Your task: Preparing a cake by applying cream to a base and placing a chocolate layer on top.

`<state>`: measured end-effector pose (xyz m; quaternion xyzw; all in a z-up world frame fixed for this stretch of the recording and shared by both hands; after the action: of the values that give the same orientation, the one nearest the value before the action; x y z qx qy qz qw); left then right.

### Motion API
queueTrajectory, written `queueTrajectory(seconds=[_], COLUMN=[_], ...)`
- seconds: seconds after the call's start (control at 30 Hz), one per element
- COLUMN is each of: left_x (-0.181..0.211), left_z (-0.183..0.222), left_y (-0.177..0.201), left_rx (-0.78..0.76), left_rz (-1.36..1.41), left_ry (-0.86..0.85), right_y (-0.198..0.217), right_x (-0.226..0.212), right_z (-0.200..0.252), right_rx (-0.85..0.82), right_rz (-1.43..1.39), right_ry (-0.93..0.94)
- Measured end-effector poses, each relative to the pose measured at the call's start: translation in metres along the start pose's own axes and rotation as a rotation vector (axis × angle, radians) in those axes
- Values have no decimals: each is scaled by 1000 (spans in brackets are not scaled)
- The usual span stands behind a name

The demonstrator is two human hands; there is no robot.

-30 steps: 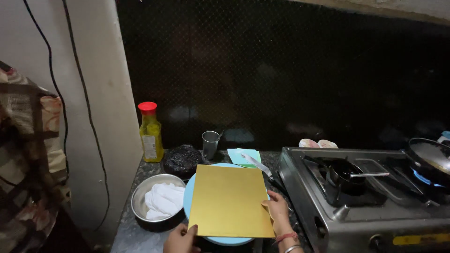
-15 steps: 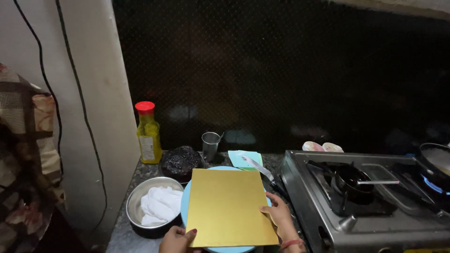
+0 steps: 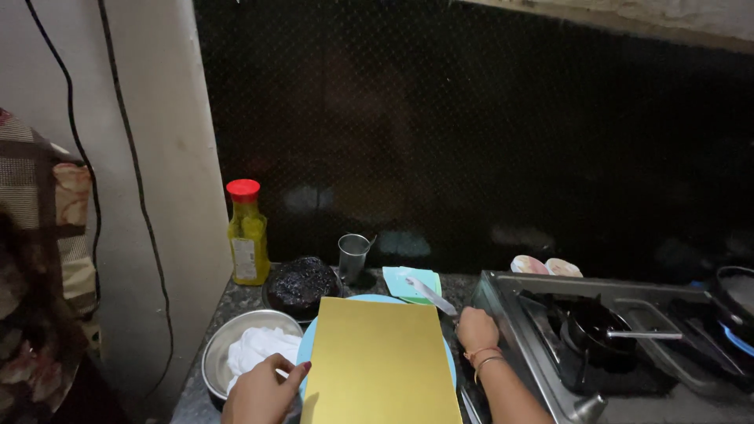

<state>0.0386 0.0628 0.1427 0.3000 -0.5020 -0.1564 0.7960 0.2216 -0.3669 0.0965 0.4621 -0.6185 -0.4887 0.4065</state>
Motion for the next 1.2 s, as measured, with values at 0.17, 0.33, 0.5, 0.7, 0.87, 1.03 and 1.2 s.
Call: queueTrajectory(seconds=[0.17,0.33,0.5,0.7,0.87,1.03,1.2], left_x=[-2,-5,-27,-115,-105,-100,-123], left_z=[-4,-4,-17,-104,-90,-88,-115], left_y=[-2,5,26,27,26,27,20], left_rx=[-27,-53,224,630,148,43,134], left_rz=[26,108,127,599,1599,1708,1710], left_ry=[-19,7,-28,-144,223,381,304], right_y=[-31,7,39,145,230,253,216], right_x=[-1,-11,-17,-58,-120,-182,-222], right_z=[-33,-23,-22,3,51,91,114], right_rx=[24,-36,63,536,578,343,410], right_rz=[99,118,-37,-258,-489,-499,99], right_ry=[85,114,111,213,485,873,1323])
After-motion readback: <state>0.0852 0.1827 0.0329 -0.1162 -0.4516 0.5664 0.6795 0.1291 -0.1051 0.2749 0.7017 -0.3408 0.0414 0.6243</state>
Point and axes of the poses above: each hand's wrist, its own z-axis away from the middle knuckle, its own y-axis out of the back of the hand, x = y × z, the point moved 3 cm from there along -z, towards the middle knuckle, and after that the axes turned 10 degrees about z, right-handed, at the moved point
